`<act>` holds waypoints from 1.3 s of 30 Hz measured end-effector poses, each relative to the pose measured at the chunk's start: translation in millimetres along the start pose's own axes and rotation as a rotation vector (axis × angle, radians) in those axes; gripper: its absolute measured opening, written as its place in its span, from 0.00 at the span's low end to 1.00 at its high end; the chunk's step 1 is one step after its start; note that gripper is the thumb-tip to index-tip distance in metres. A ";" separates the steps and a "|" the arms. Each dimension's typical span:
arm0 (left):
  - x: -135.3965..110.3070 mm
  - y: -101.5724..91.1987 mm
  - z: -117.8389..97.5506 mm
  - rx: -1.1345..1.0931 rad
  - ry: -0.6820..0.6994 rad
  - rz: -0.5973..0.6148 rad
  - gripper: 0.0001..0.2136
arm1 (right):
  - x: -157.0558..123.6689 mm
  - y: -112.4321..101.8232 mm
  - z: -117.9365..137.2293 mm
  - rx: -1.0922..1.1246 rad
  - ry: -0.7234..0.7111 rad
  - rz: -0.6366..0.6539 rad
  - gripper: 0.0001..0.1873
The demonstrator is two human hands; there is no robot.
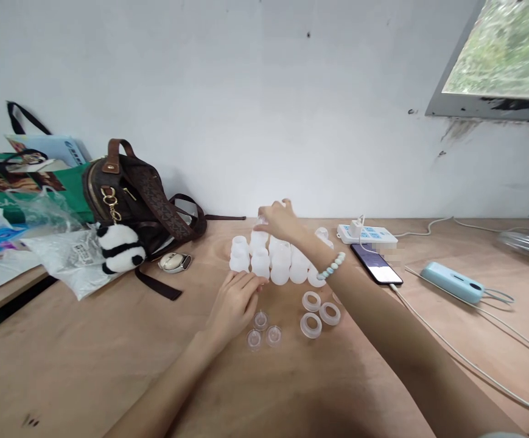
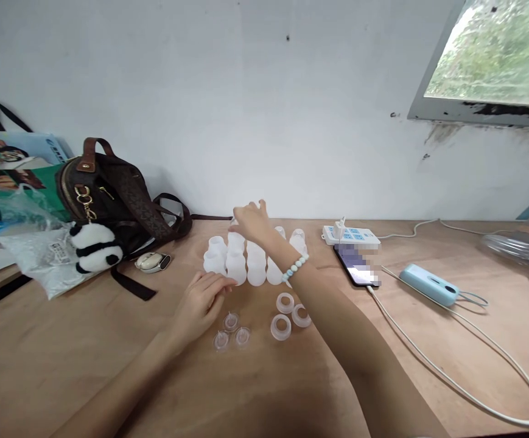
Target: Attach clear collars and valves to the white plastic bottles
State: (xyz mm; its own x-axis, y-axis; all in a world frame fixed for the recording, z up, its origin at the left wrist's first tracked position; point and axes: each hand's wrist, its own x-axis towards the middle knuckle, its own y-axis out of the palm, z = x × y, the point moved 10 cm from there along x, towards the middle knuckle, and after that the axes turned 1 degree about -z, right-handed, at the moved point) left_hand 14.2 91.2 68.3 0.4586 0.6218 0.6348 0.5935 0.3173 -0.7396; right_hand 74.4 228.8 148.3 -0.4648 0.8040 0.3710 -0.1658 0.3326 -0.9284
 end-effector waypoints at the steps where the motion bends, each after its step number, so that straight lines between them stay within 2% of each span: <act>1: -0.3 -6.5 -1.3 0.008 -0.003 -0.064 0.15 | -5.3 -15.5 -7.6 0.016 0.017 -0.057 0.17; 3: -1.6 -21.6 -3.7 0.020 -0.025 -0.212 0.17 | -22.6 -50.4 -24.0 0.070 0.061 -0.196 0.18; 5: -3.8 -36.0 -7.0 0.022 -0.044 -0.355 0.23 | -56.0 -94.5 -41.1 0.345 0.091 -0.513 0.14; 7: -5.9 -46.0 -10.6 0.000 -0.042 -0.457 0.31 | -91.0 -107.1 -47.7 0.593 0.085 -0.641 0.12; 8: -7.4 -50.2 -12.9 -0.020 -0.025 -0.502 0.34 | -105.4 -101.7 -46.3 0.692 0.090 -0.627 0.12; 10: -9.6 -53.8 -17.1 -0.075 0.029 -0.536 0.38 | -129.8 -72.7 -37.5 0.859 0.141 -0.499 0.12; 11: -9.9 -52.7 -18.7 -0.105 0.057 -0.518 0.36 | -140.7 -52.3 -30.9 0.929 0.179 -0.405 0.12; 14: -9.5 -43.7 -24.4 -0.170 0.137 -0.389 0.21 | -172.5 8.4 -16.8 1.204 0.325 -0.157 0.15; 16: -10.0 -38.9 -30.5 -0.184 0.184 -0.314 0.16 | -190.2 27.4 -18.4 1.292 0.399 -0.114 0.16; 19: -8.8 -36.5 -43.6 -0.187 0.238 -0.259 0.15 | -206.1 29.3 -29.3 1.336 0.449 -0.109 0.17; 22: -3.4 -38.5 -57.8 -0.197 0.258 -0.259 0.14 | -211.8 16.1 -38.2 1.318 0.466 -0.138 0.18; 25: 3.2 -44.7 -64.4 -0.232 0.229 -0.290 0.14 | -205.6 1.5 -39.0 1.315 0.426 -0.150 0.18; 26: 4.6 -47.2 -62.8 -0.248 0.204 -0.301 0.14 | -202.1 -5.2 -44.1 1.297 0.419 -0.180 0.18; 28: 4.5 -54.5 -49.9 -0.277 0.110 -0.345 0.13 | -198.0 -25.8 -71.5 1.230 0.440 -0.346 0.18; 30: -2.8 -65.8 -21.1 -0.297 -0.068 -0.453 0.11 | -209.3 -55.2 -122.3 1.151 0.525 -0.690 0.20; 32: -18.6 -74.3 15.6 -0.325 -0.299 -0.587 0.10 | -220.8 -69.2 -167.7 1.090 0.580 -0.854 0.20; 33: -26.3 -74.0 31.2 -0.355 -0.397 -0.626 0.10 | -228.7 -75.7 -186.6 0.955 0.618 -0.904 0.19; 34: -31.3 -69.9 42.8 -0.399 -0.467 -0.631 0.11 | -231.5 -76.8 -199.4 0.788 0.651 -0.858 0.17; 35: -34.2 -64.4 50.2 -0.443 -0.512 -0.623 0.11 | -229.3 -71.1 -206.7 0.631 0.669 -0.738 0.14; 36: -34.8 -59.0 53.1 -0.479 -0.529 -0.609 0.11 | -224.1 -58.6 -208.6 0.488 0.665 -0.564 0.13; 38: -31.8 -50.2 49.2 -0.513 -0.518 -0.572 0.12 | -213.7 -19.2 -198.0 0.316 0.575 -0.180 0.13; 39: -29.3 -47.6 44.1 -0.507 -0.500 -0.553 0.11 | -212.2 0.1 -189.4 0.275 0.521 -0.034 0.13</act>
State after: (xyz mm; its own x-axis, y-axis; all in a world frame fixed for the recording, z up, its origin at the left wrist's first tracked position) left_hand -56.6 89.5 75.1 -0.2502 0.7505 0.6117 0.9187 0.3835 -0.0948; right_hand 337.7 151.7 73.5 0.0223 0.9544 0.2977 -0.4248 0.2786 -0.8613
